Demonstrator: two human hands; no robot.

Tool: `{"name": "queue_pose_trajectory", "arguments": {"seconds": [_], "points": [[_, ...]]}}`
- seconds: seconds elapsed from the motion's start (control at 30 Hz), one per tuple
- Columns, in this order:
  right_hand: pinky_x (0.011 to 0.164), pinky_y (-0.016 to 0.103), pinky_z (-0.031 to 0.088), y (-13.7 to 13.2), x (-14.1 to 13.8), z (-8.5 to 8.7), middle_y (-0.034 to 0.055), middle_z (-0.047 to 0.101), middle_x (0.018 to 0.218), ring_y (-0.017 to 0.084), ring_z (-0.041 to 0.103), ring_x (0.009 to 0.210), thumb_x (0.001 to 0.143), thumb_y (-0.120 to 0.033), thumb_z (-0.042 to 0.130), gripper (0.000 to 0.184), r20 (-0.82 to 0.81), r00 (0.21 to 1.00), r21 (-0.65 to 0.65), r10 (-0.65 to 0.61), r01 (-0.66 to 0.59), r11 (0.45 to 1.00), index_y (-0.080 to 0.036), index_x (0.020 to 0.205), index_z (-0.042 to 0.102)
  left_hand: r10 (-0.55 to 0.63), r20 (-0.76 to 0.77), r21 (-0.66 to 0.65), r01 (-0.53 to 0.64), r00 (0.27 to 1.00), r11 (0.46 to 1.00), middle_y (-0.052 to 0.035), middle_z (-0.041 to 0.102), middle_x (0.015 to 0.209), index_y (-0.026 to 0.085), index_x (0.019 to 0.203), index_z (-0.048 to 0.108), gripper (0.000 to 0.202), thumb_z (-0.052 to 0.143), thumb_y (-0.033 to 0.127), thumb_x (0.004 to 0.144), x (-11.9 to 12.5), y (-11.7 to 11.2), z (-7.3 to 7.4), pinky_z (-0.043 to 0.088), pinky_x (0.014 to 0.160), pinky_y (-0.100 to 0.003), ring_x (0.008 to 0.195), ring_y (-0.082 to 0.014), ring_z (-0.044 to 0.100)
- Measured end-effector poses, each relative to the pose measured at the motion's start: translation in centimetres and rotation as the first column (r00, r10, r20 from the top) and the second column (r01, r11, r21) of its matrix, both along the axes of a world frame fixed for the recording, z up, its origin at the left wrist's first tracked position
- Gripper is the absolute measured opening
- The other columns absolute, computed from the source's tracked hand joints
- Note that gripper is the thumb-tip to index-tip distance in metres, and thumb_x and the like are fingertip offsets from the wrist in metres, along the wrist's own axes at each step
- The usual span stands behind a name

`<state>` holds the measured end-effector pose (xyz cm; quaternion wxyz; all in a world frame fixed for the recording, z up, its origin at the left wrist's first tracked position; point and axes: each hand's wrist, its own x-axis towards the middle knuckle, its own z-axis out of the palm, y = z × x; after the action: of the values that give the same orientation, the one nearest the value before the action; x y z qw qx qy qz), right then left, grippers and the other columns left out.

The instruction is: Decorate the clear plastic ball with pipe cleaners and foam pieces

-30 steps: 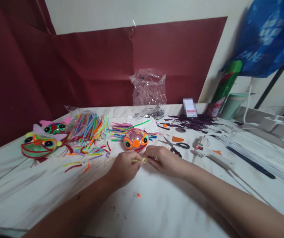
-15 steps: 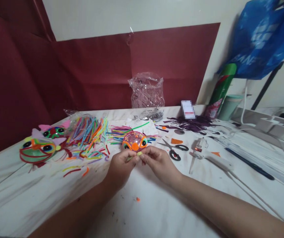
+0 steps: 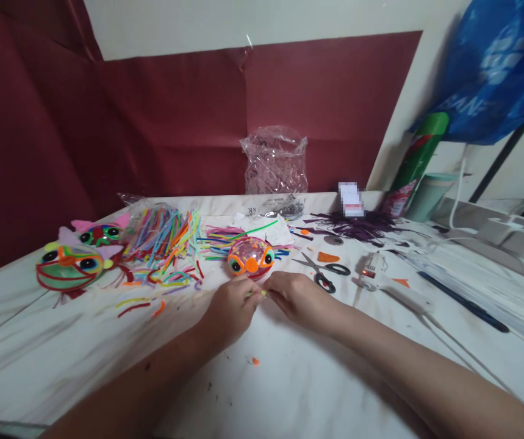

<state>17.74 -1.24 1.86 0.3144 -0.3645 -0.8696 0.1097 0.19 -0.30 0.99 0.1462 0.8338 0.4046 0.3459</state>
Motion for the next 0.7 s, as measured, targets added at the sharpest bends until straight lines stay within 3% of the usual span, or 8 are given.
{"name": "queue_pose_trajectory", "arguments": {"seconds": [0.1, 0.2, 0.27, 0.37, 0.43, 0.53, 0.7], "points": [[0.061, 0.024, 0.043, -0.1, -0.1, 0.0, 0.006, 0.066, 0.078, 0.016, 0.059, 0.068, 0.081, -0.013, 0.05, 0.015, -0.022, 0.999, -0.027, 0.038, -0.039, 0.999, -0.019, 0.077, 0.063, -0.017, -0.038, 0.023, 0.018, 0.999, 1.0, -0.001, 0.056, 0.064, 0.018, 0.062, 0.057, 0.016, 0.047, 0.016, 0.075, 0.0, -0.1, 0.0, 0.039, 0.058, -0.024, 0.062, -0.0139, 0.053], [0.06, 0.025, 0.043, -0.1, -0.4, 0.1, 0.0043, 0.064, 0.072, 0.015, 0.057, 0.065, 0.08, -0.015, 0.052, 0.012, -0.167, 0.985, -0.143, -0.034, 0.01, 0.99, -0.018, 0.073, 0.061, -0.006, 0.064, 0.003, 0.006, 0.998, 1.0, -0.0002, 0.056, 0.062, 0.017, 0.06, 0.058, 0.015, 0.049, 0.014, 0.071, -0.1, -0.3, 0.8, 0.038, 0.058, -0.023, 0.061, -0.0134, 0.053], [0.058, 0.024, 0.043, 0.1, -0.7, 0.2, 0.0018, 0.062, 0.067, 0.013, 0.055, 0.061, 0.08, -0.021, 0.053, 0.01, -0.333, 0.938, -0.315, -0.094, -0.017, 0.949, -0.017, 0.075, 0.06, 0.016, 0.185, -0.055, -0.006, 0.983, 0.998, 0.0004, 0.055, 0.061, 0.017, 0.06, 0.059, 0.013, 0.051, 0.017, 0.071, -0.1, -0.4, 1.3, 0.039, 0.058, -0.023, 0.061, -0.0129, 0.052], [0.059, 0.025, 0.044, 0.1, -1.2, 0.4, -0.0003, 0.06, 0.068, 0.012, 0.055, 0.059, 0.077, -0.034, 0.06, 0.017, -0.553, 0.822, -0.49, -0.133, -0.191, 0.851, -0.017, 0.079, 0.059, 0.038, 0.353, -0.153, 0.018, 0.935, 0.988, 0.0008, 0.055, 0.063, 0.016, 0.063, 0.06, 0.015, 0.054, 0.026, 0.073, -0.1, -0.4, 1.6, 0.039, 0.058, -0.022, 0.062, -0.0124, 0.051], [0.061, 0.026, 0.045, 0.0, -1.6, 0.2, -0.0008, 0.06, 0.069, 0.012, 0.056, 0.061, 0.072, -0.041, 0.065, 0.025, -0.634, 0.756, -0.502, -0.16, -0.246, 0.829, -0.017, 0.078, 0.059, 0.051, 0.43, -0.204, 0.042, 0.901, 0.978, 0.0004, 0.057, 0.065, 0.016, 0.064, 0.06, 0.018, 0.055, 0.029, 0.075, -0.1, -0.4, 1.4, 0.04, 0.061, -0.022, 0.064, -0.0127, 0.052], [0.062, 0.027, 0.044, -0.3, -2.2, -0.2, -0.002, 0.059, 0.063, 0.012, 0.055, 0.06, 0.071, -0.046, 0.066, 0.029, -0.689, 0.688, -0.487, -0.227, -0.209, 0.848, -0.018, 0.076, 0.06, 0.064, 0.492, -0.241, 0.065, 0.868, 0.968, -0.0004, 0.059, 0.066, 0.015, 0.066, 0.06, 0.019, 0.056, 0.031, 0.076, 0.0, -0.4, 0.8, 0.041, 0.064, -0.023, 0.066, -0.0132, 0.053], [0.06, 0.026, 0.042, -0.7, -2.6, -1.0, -0.0022, 0.056, 0.061, 0.013, 0.052, 0.059, 0.075, -0.042, 0.062, 0.025, -0.699, 0.674, -0.411, -0.241, -0.103, 0.906, -0.018, 0.072, 0.058, 0.078, 0.506, -0.282, 0.08, 0.859, 0.956, 0.0, 0.06, 0.065, 0.015, 0.065, 0.062, 0.019, 0.057, 0.031, 0.074, 0.4, -0.6, 0.6, 0.041, 0.062, -0.022, 0.064, -0.0125, 0.053]]}}
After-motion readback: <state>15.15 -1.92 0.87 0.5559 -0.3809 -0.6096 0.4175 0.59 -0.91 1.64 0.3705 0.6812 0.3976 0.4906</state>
